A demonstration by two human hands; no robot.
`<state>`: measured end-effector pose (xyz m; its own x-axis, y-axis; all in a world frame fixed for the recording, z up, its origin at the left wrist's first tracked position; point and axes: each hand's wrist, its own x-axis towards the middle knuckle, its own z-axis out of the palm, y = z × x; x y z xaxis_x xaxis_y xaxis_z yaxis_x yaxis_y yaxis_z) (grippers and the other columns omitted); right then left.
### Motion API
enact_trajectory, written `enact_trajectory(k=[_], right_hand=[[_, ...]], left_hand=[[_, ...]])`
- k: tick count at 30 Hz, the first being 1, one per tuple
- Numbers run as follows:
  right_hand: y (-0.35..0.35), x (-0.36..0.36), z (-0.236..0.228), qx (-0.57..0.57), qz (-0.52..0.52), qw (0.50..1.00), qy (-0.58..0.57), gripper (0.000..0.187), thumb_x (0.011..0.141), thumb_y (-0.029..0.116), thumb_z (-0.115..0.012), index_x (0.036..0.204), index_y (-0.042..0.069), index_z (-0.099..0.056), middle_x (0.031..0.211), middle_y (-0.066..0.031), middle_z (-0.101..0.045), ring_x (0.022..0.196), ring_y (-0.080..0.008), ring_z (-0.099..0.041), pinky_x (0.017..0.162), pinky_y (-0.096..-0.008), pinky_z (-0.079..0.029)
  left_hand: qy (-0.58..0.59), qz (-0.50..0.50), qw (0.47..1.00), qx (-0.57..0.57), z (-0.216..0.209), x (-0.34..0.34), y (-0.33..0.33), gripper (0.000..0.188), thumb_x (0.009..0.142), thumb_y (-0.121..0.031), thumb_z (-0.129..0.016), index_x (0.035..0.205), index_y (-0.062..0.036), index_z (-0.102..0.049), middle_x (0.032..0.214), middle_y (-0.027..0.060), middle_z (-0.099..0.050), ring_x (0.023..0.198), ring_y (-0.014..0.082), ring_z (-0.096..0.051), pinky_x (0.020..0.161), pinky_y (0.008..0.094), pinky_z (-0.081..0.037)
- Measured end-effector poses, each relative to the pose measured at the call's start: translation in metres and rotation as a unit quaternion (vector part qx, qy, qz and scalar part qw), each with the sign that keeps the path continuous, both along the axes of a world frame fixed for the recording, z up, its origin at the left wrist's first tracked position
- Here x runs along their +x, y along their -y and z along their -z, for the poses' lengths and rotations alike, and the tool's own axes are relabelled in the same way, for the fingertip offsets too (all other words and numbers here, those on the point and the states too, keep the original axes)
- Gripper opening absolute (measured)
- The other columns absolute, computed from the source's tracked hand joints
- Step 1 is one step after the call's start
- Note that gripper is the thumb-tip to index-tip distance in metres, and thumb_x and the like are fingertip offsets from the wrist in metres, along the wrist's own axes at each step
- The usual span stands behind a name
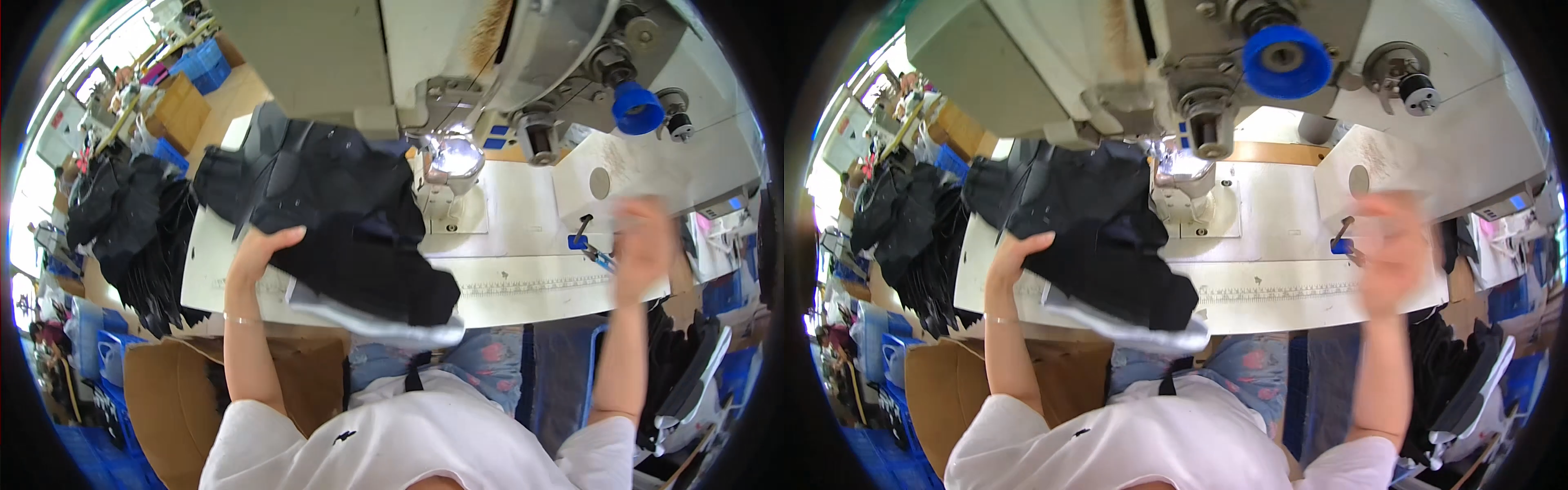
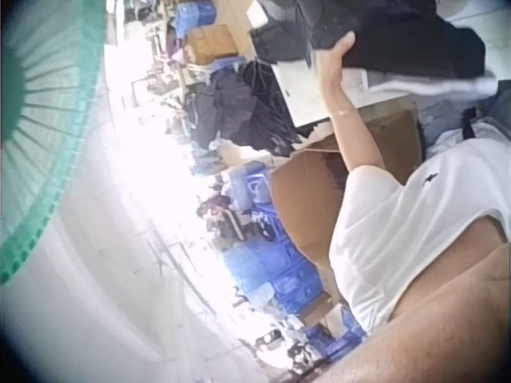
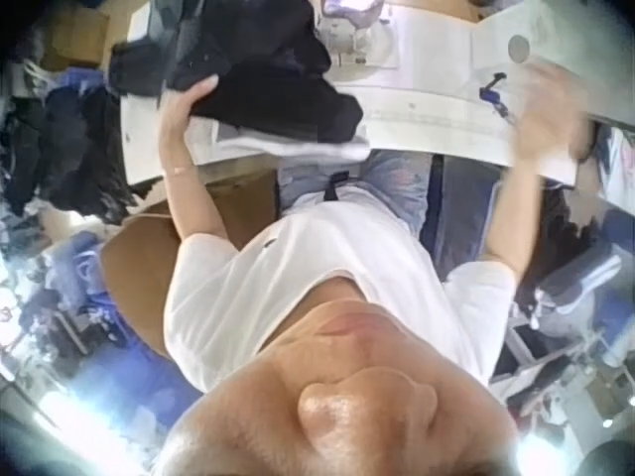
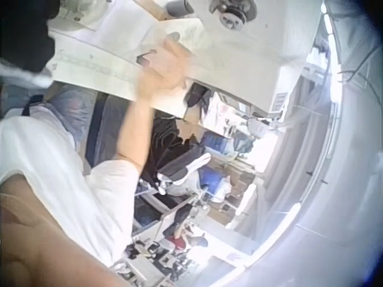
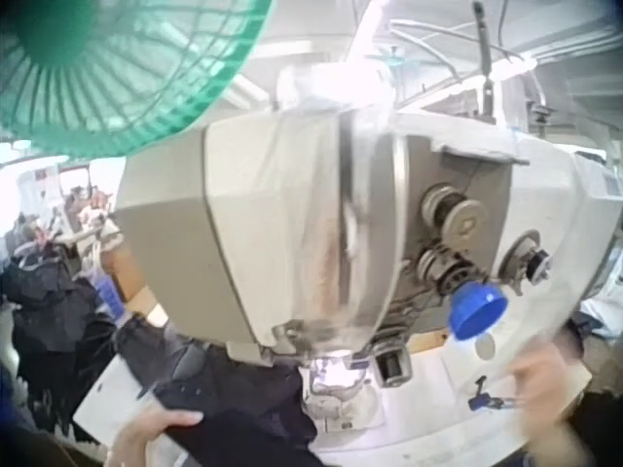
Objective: Stitching protective motorcycle gear components using a heavy-duty sewing machine, including changing thread and trimming excess material.
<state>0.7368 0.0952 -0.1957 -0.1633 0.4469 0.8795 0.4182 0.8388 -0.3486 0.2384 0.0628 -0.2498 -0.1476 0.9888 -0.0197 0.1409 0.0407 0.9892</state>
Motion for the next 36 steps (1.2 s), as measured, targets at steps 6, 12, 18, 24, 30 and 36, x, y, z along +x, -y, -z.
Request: enact_trajectory(k=[6,12,18,24,30,36], right_hand=[[-0.049,-0.150,-0.021,-0.336,-0.002,0.931,0.144,0.047,0.081,0.014,-0.070,0.122,-0.003,-0.055,0.114,-0.0141,-0.062,0.107,-0.0228,-0.058,0.096,-0.0336,-0.042],[-0.051,-0.110,0.014,-0.464,-0.066,0.883,-0.001,0.053,0.082,0.005,-0.065,0.132,-0.002,-0.047,0.129,-0.0127,-0.054,0.111,-0.0149,-0.052,0.098,-0.0288,-0.040],[0.042,-0.020,0.085,-0.333,0.161,0.922,0.115,0.054,0.084,0.003,-0.062,0.136,0.004,-0.047,0.141,-0.0147,-0.046,0.125,-0.0294,-0.049,0.104,-0.0400,-0.038],[0.052,0.049,0.129,-0.289,0.437,0.812,0.256,0.044,0.084,0.013,-0.066,0.127,0.008,-0.057,0.129,-0.0123,-0.054,0.124,-0.0309,-0.044,0.102,-0.0407,-0.036],[0.045,0.052,0.126,-0.180,0.399,0.868,0.235,0.004,0.084,0.004,-0.063,0.087,0.003,-0.062,0.088,-0.0108,-0.059,0.090,-0.0324,-0.054,0.083,-0.0406,-0.042],[0.046,-0.034,0.063,-0.462,0.175,0.867,-0.059,0.013,0.097,0.010,-0.050,0.100,0.005,-0.061,0.074,0.0036,-0.052,0.059,-0.0036,-0.043,0.045,-0.0196,-0.031]], left_hand=[[-0.037,-0.078,0.996,-0.029,0.034,0.003,-0.003,0.050,0.087,-0.026,-0.071,0.125,0.0037,-0.055,0.118,0.0117,-0.061,0.106,0.0166,-0.057,0.092,0.0292,-0.044],[-0.229,-0.291,0.916,0.155,0.059,0.042,0.048,0.043,0.091,-0.023,-0.064,0.123,0.0032,-0.053,0.121,0.0161,-0.057,0.109,0.0278,-0.055,0.093,0.0374,-0.042],[-0.426,-0.225,0.835,0.265,0.080,0.072,0.105,0.028,0.088,-0.012,-0.059,0.114,-0.0031,-0.057,0.120,0.0132,-0.057,0.113,0.0328,-0.051,0.102,0.0435,-0.033],[-0.463,-0.230,0.797,0.314,0.098,0.088,0.095,0.025,0.084,-0.016,-0.062,0.108,-0.0080,-0.061,0.113,0.0065,-0.062,0.109,0.0269,-0.053,0.097,0.0428,-0.032],[-0.479,-0.239,0.787,0.307,0.106,0.087,0.097,0.025,0.084,-0.018,-0.061,0.106,-0.0080,-0.062,0.110,0.0052,-0.063,0.107,0.0262,-0.054,0.095,0.0423,-0.034],[-0.484,-0.232,0.782,0.317,0.106,0.091,0.091,0.025,0.082,-0.017,-0.062,0.105,-0.0081,-0.064,0.110,0.0054,-0.063,0.107,0.0271,-0.054,0.093,0.0420,-0.037]])
